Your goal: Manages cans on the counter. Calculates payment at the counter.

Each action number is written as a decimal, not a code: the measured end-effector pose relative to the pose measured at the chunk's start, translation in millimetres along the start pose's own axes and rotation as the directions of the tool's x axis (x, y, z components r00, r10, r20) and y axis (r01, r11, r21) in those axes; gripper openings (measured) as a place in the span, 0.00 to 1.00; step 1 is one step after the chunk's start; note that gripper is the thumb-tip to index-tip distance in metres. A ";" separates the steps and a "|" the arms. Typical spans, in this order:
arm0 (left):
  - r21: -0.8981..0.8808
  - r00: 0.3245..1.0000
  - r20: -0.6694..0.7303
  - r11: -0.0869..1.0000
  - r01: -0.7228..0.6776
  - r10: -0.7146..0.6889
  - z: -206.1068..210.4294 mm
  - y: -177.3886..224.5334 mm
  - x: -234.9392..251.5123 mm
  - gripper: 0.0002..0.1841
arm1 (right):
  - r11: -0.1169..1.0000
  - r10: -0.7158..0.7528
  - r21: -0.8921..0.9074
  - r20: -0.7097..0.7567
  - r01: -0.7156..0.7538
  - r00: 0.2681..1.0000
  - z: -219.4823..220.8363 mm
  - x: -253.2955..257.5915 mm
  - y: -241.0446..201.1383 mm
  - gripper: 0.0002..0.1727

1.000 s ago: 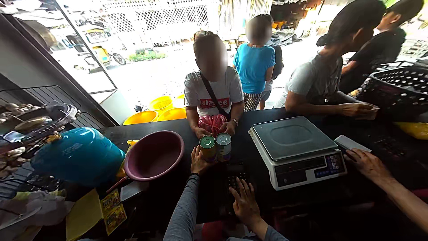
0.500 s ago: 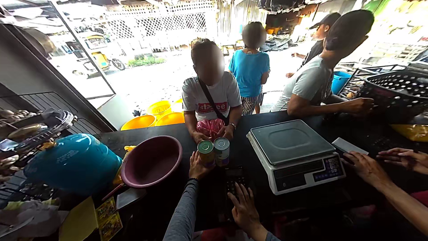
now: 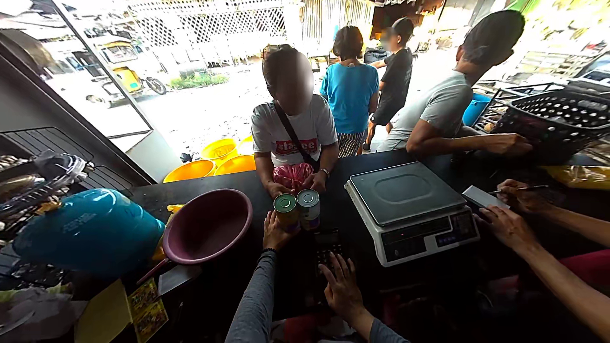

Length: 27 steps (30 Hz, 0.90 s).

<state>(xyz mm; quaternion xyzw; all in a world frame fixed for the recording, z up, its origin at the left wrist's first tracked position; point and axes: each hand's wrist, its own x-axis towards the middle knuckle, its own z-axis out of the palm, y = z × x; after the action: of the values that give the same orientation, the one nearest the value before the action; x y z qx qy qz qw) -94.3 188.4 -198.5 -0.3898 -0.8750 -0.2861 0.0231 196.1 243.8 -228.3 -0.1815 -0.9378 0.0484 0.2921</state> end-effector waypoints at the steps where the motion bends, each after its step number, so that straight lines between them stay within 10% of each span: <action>1: 0.001 1.000 -0.003 1.000 0.001 -0.001 0.1 0.0 -0.1 0.51 | 1.000 0.001 0.002 -0.016 -0.001 1.000 0.8 -0.2 0.2 0.28; 16: 0.009 0.999 -0.039 1.000 -0.030 0.031 5.2 -0.6 3.1 0.49 | 1.000 -0.013 0.013 -0.137 0.015 0.991 9.8 -1.9 7.0 0.27; 27: -0.076 0.989 -0.070 0.988 -0.136 0.131 -11.4 20.0 -7.8 0.50 | 0.975 0.075 0.191 0.204 -0.114 0.976 -17.1 1.2 -3.1 0.30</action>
<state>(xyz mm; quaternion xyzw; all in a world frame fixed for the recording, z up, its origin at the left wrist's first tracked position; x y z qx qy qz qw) -77.0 188.0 -181.4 -0.4386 -0.8336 -0.3314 0.0551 203.9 241.1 -213.0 -0.1900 -0.9424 0.1746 0.2129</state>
